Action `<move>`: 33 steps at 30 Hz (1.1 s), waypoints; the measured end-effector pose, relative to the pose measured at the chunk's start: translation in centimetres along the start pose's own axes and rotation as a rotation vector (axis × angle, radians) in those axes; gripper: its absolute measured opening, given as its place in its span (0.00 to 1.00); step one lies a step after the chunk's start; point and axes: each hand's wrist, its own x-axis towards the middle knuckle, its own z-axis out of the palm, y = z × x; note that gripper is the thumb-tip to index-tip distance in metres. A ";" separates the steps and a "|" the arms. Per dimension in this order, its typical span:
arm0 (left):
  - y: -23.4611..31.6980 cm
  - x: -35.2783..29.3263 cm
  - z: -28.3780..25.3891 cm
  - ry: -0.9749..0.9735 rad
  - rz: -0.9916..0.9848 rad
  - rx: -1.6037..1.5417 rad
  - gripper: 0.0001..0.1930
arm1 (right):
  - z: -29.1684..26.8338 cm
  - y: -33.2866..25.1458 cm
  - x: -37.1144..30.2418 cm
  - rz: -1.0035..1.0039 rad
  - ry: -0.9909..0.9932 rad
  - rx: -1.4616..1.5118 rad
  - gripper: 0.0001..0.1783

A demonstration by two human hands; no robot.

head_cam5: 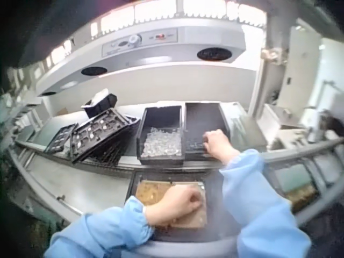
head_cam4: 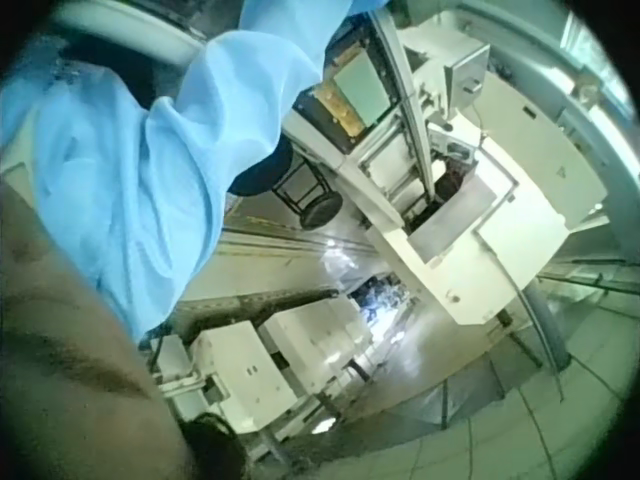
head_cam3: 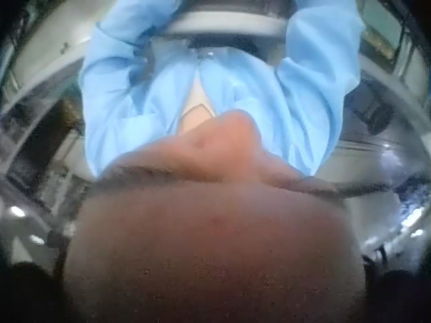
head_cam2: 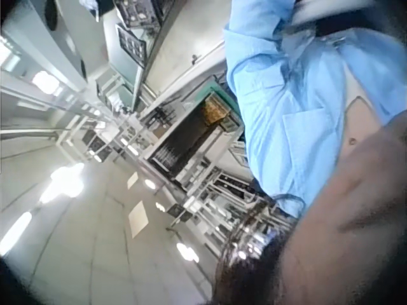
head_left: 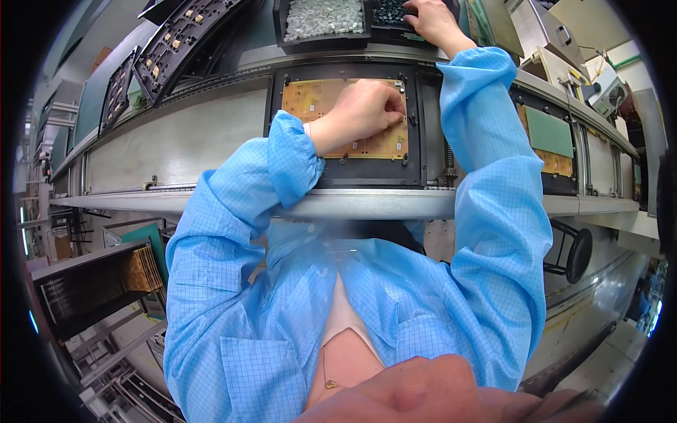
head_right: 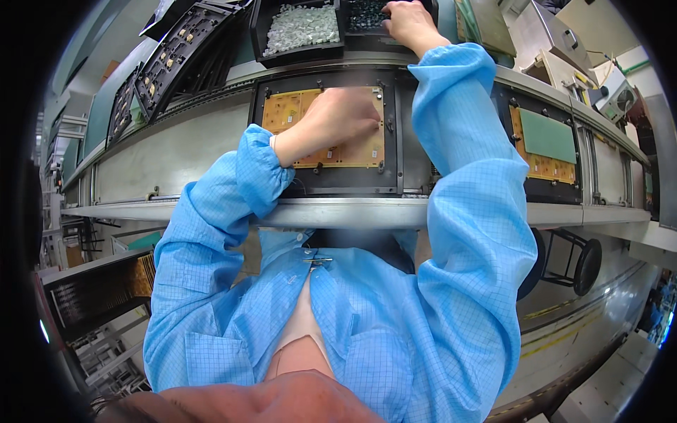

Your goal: Manually placing electronic components onto a printed circuit board on a production assembly line.

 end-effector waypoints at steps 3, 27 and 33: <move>0.6 -0.1 0.2 0.006 -0.052 0.041 0.05 | -0.7 0.9 -1.2 -0.331 0.117 0.238 0.07; 1.2 -0.6 1.2 0.036 0.015 0.012 0.06 | -1.7 0.0 0.0 -0.135 0.279 0.772 0.09; 1.3 -0.9 1.0 0.051 0.072 0.151 0.04 | -2.4 -2.5 -0.5 0.226 0.067 0.575 0.05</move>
